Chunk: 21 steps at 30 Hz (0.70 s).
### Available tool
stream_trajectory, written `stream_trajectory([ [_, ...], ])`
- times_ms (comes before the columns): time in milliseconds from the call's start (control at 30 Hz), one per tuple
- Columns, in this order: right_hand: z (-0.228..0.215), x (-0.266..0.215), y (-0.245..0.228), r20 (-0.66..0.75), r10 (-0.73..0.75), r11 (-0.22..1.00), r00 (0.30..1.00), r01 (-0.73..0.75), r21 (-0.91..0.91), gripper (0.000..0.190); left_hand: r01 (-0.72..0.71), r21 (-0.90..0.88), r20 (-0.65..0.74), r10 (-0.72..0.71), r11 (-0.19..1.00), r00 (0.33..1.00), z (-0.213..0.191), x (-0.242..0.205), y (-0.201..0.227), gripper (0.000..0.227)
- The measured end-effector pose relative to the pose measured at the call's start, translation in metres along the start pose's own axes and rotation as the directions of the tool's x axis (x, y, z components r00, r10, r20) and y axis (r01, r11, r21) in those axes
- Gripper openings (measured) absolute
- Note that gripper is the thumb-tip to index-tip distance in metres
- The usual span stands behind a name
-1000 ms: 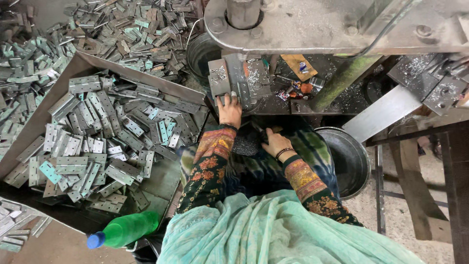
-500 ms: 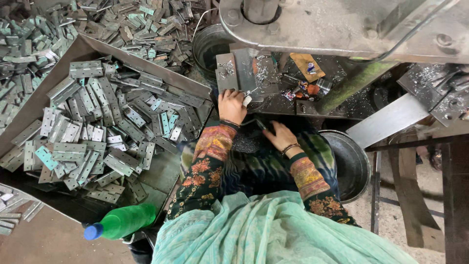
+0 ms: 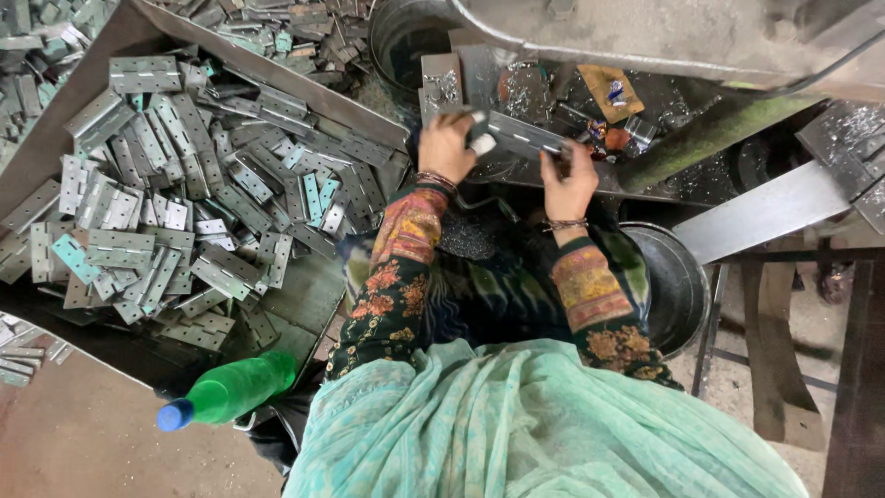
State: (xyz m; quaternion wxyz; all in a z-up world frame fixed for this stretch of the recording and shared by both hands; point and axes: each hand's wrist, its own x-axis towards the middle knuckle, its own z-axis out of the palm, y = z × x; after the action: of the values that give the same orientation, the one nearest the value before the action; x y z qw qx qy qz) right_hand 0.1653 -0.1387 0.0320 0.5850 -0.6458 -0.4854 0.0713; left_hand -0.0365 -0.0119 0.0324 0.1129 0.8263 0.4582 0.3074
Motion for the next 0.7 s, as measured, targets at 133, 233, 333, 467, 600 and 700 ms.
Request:
stream_trajectory([
  [133, 0.021, 0.0, -0.018, 0.365, -0.321, 0.814, 0.874, 0.452, -0.366, 0.039, 0.174, 0.276, 0.047, -0.194, 0.945, 0.98, -0.018, 0.0, -0.008, 0.048],
  [233, 0.039, -0.009, -0.018, 0.571, -0.209, 0.776, 0.794, 0.49, -0.397, 0.053, 0.186, 0.273, 0.147, -0.232, 0.944, 0.961, -0.022, -0.003, -0.003, 0.055],
  [333, 0.054, -0.013, -0.011, 0.597, -0.146, 0.784, 0.789, 0.46, -0.417, 0.061, 0.1, 0.246, 0.211, -0.154, 0.964, 0.965, -0.016, -0.008, 0.005, 0.052],
  [467, 0.044, -0.016, -0.007, 0.554, -0.202, 0.855, 0.808, 0.421, -0.303, 0.068, -0.044, 0.389, 0.391, -0.122, 0.92, 0.912, 0.003, -0.018, 0.027, 0.058],
  [600, 0.004, -0.029, -0.026, 0.566, -0.113, 0.893, 0.817, 0.332, -0.302, 0.064, -0.065, 0.432, 0.359, -0.105, 0.899, 0.927, 0.019, -0.023, 0.042, 0.052],
  [700, -0.029, -0.047, -0.041, 0.623, 0.066, 0.89, 0.78, 0.237, -0.39, 0.056, -0.027, 0.44, 0.375, -0.156, 0.898, 0.914, 0.028, -0.013, 0.038, 0.045],
])
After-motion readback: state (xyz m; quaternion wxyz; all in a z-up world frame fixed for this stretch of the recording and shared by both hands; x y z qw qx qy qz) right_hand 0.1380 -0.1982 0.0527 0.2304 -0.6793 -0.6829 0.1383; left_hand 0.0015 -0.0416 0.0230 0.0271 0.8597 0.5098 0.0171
